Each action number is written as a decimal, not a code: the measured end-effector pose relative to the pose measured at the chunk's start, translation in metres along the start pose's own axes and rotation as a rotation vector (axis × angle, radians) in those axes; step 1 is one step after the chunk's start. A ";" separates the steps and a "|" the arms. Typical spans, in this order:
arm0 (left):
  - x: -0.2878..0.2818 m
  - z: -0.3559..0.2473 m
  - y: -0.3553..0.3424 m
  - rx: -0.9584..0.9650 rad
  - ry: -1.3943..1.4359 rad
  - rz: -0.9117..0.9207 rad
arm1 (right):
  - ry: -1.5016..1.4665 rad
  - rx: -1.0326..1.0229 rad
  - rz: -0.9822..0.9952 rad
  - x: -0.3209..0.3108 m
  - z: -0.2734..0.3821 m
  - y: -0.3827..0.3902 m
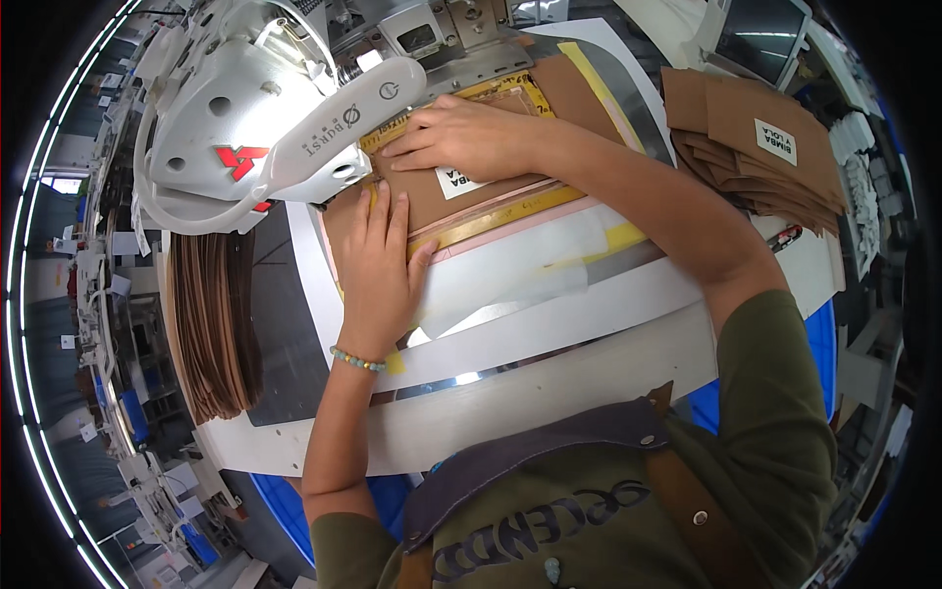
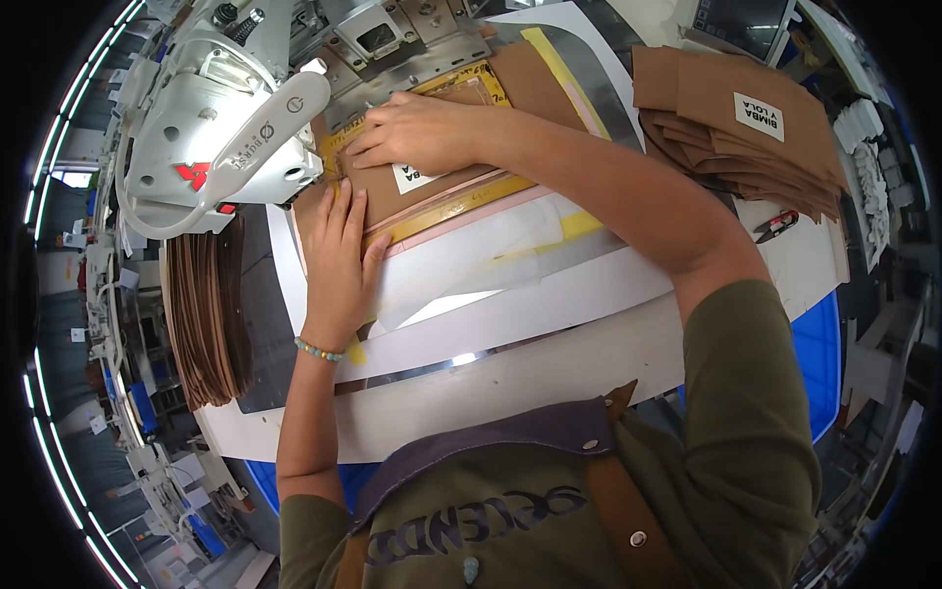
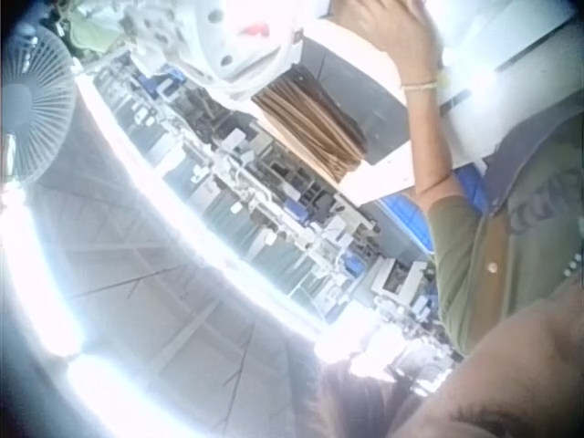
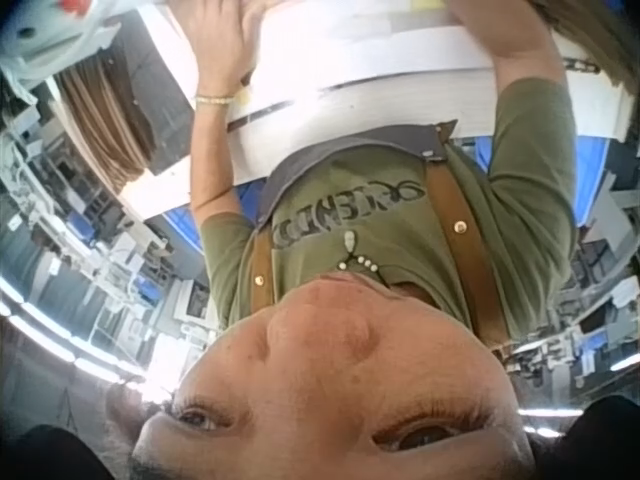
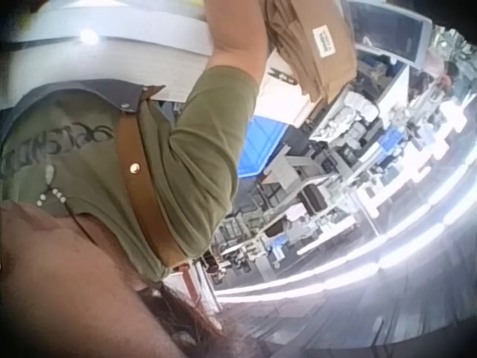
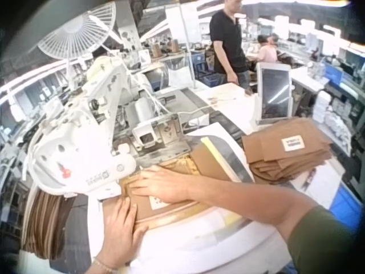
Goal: Positioning a branded leather patch on a fabric base and stitching it in place using an industrial sewing machine.
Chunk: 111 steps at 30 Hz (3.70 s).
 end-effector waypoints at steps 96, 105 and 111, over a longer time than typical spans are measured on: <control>-0.057 -0.030 0.033 -0.035 0.085 -0.121 | -0.880 0.840 -0.248 0.021 -0.009 -0.020; -0.041 -0.031 -0.009 -0.014 0.112 -0.228 | -0.297 0.435 -0.141 -0.026 0.030 -0.001; -0.030 -0.020 -0.031 0.068 0.074 -0.360 | -0.452 0.456 -0.104 -0.044 0.036 0.007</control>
Point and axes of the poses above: each hand's wrist, its own y-axis away from the middle knuckle, its own x-axis out of the palm, z = x × y, the point moved 6 cm from there along -y, towards the middle knuckle, and after that the axes turned 6 degrees about -z, right-handed, at the moved point
